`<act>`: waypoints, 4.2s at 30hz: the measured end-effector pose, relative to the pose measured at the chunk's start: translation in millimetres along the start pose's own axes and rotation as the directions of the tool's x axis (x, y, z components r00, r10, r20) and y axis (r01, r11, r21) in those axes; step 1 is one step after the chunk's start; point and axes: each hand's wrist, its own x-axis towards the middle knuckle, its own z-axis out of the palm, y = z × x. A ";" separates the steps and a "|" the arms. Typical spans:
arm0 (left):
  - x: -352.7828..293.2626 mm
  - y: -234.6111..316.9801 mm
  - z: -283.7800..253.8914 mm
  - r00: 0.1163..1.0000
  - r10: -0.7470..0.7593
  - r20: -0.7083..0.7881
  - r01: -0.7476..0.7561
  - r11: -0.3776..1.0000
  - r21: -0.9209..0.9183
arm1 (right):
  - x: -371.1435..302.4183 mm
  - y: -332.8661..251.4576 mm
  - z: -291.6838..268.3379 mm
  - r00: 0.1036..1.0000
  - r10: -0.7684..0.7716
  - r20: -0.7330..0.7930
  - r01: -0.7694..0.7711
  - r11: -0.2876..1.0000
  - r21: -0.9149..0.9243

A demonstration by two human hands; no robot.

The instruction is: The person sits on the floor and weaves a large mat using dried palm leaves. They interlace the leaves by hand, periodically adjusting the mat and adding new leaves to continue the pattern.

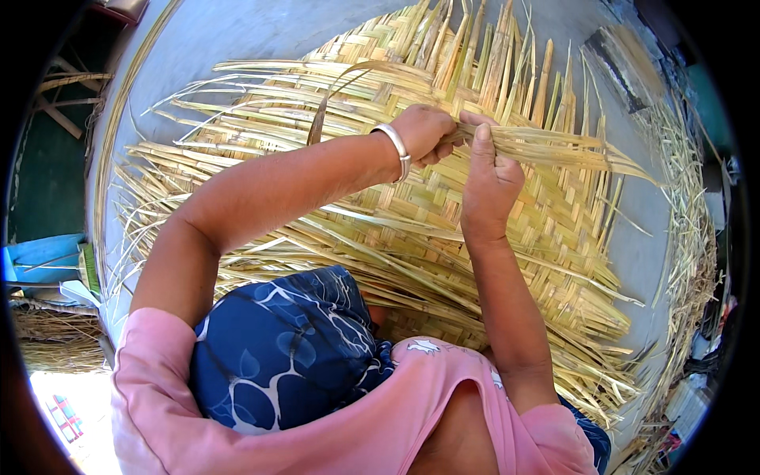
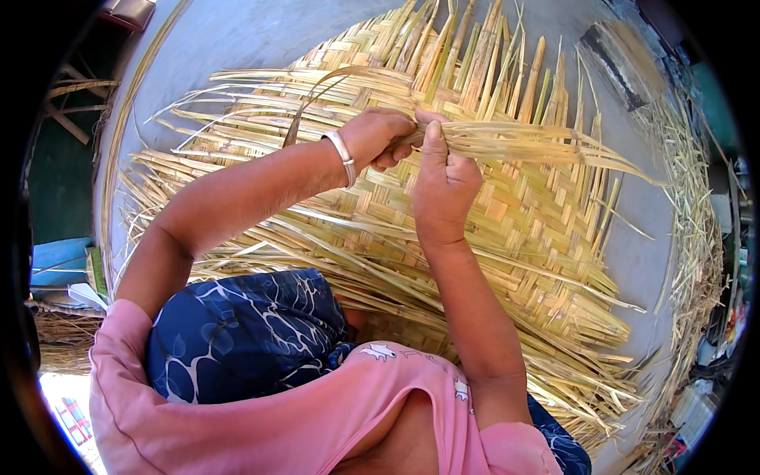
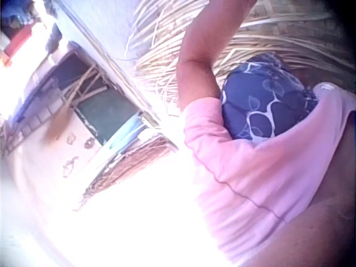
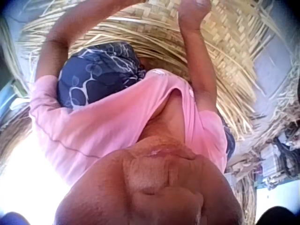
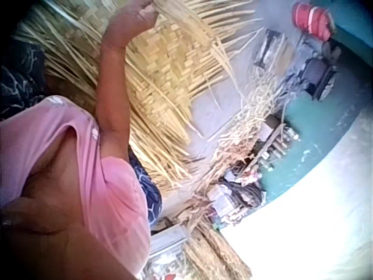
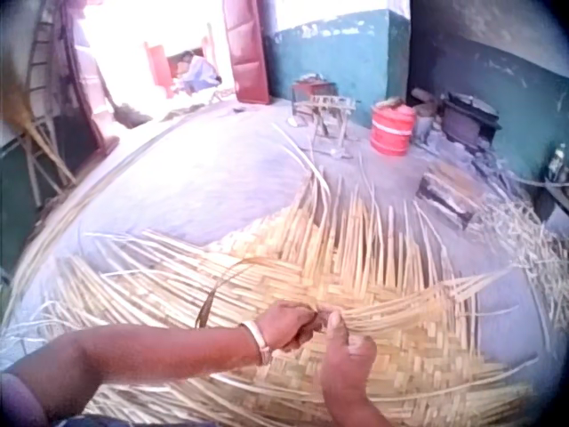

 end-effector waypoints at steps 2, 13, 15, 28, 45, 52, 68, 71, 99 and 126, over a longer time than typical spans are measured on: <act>-0.5 -9.6 -5.5 0.996 0.088 0.034 -0.090 0.995 0.044 | 2.0 -1.5 -5.1 0.997 0.064 0.042 -0.067 0.995 0.075; -27.8 -33.2 -25.7 0.865 0.465 0.189 -0.218 0.009 0.976 | -10.4 -35.6 -32.4 0.807 0.119 0.579 0.294 0.768 -0.568; -31.4 -49.4 -28.1 0.811 0.517 0.273 -0.300 -0.032 0.953 | -3.5 -25.4 -23.1 0.661 -0.444 0.605 0.748 0.460 -0.479; -56.5 -70.5 -18.2 0.759 0.473 0.447 -0.451 -0.113 0.886 | -9.3 5.1 -32.1 0.550 0.222 0.805 0.536 0.646 -0.544; -49.0 -57.1 -16.7 0.864 0.475 0.166 -0.367 0.369 0.854 | -12.6 12.2 -25.1 0.599 -0.146 0.787 0.779 0.335 -0.530; -49.4 -55.9 -11.0 0.882 0.391 0.263 -0.343 0.148 0.928 | -13.6 19.1 -28.4 0.655 -0.054 0.754 0.703 0.409 -0.582; -41.6 -59.1 -9.9 0.923 0.348 0.165 -0.301 0.383 0.873 | -8.3 15.7 -28.4 0.629 -0.079 0.773 0.749 0.327 -0.576; -44.9 -50.8 -6.3 0.906 0.372 0.201 -0.311 0.263 0.913 | -8.9 14.3 -30.1 0.661 -0.039 0.749 0.704 0.379 -0.601; -42.8 -48.4 -8.4 0.844 0.511 0.164 -0.322 0.238 0.916 | -0.6 3.9 -21.0 0.755 -0.016 0.656 0.568 0.516 -0.641; -40.5 -64.8 -32.6 0.698 0.716 -0.024 -0.627 0.627 0.463 | -7.6 -60.7 69.7 0.504 -0.592 0.629 0.809 0.578 -0.104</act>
